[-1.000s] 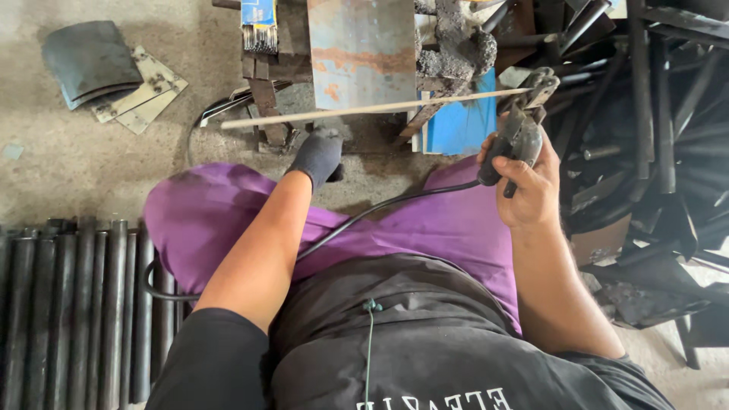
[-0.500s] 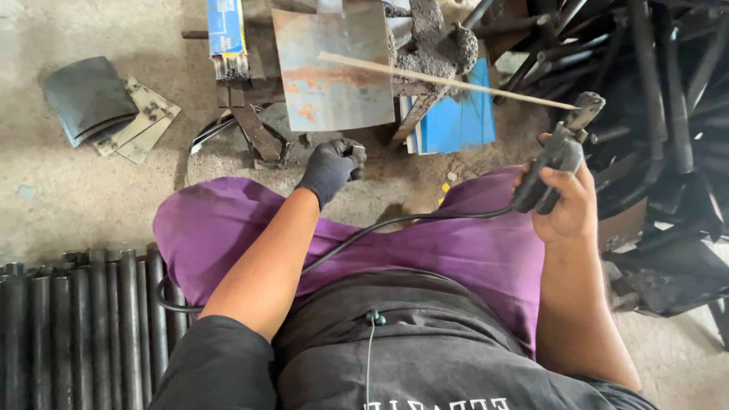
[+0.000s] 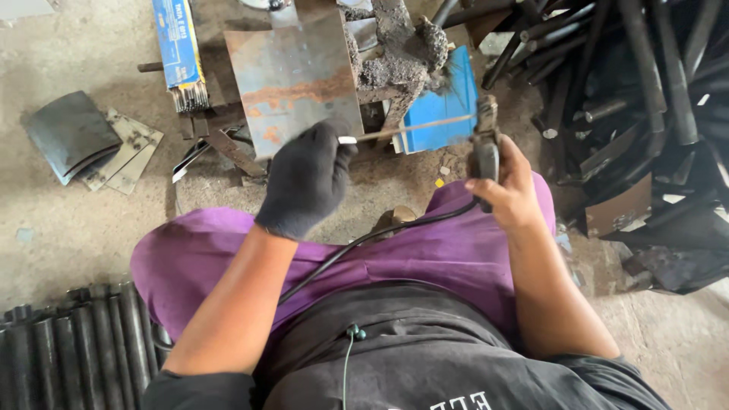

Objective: The person sits cross-legged on the floor and welds a cylindrical metal pipe using a welding torch. They hold the pipe with a gloved hand and apply the torch to the seam, generating bright sparks and smoke.

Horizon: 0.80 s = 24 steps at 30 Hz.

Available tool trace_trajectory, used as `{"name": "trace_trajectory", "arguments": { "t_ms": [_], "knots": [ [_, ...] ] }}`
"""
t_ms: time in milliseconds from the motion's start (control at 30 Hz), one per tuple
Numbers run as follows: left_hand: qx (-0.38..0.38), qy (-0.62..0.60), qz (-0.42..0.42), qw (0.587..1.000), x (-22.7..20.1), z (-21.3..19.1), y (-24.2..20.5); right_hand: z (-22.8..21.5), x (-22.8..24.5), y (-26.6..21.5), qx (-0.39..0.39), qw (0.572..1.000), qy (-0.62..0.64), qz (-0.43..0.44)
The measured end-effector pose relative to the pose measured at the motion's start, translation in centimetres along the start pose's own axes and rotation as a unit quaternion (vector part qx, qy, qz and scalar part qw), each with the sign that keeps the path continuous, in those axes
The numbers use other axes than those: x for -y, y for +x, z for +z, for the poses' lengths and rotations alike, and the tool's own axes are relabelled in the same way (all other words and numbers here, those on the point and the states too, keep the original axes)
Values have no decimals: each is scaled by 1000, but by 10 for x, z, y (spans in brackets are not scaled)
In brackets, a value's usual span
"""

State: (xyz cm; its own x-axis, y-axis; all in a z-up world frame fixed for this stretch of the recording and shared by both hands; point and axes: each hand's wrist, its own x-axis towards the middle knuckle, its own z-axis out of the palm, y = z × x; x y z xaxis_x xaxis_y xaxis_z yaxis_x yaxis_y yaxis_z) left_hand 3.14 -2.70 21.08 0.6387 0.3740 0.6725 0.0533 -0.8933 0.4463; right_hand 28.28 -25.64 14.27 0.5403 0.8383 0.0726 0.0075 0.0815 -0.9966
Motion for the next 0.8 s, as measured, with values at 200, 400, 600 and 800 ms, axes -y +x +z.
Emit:
{"name": "trace_trajectory", "arguments": {
  "t_ms": [200, 400, 600, 800],
  "knots": [
    [65, -245, -220, 942, 27, 6, -21, 12, -15, 3, 94, 991, -61, -77],
    [4, -337, -222, 915, 26, -1, -22, 25, -42, 12, 124, 987, 2, -100],
    [-43, -321, -271, 907, 22, 5, -19, 31, -49, 14, 129, 986, 37, -101],
    [-36, -298, -267, 916, 27, 10, -20, 24, -56, 15, 122, 987, 16, -103]
  ]
}}
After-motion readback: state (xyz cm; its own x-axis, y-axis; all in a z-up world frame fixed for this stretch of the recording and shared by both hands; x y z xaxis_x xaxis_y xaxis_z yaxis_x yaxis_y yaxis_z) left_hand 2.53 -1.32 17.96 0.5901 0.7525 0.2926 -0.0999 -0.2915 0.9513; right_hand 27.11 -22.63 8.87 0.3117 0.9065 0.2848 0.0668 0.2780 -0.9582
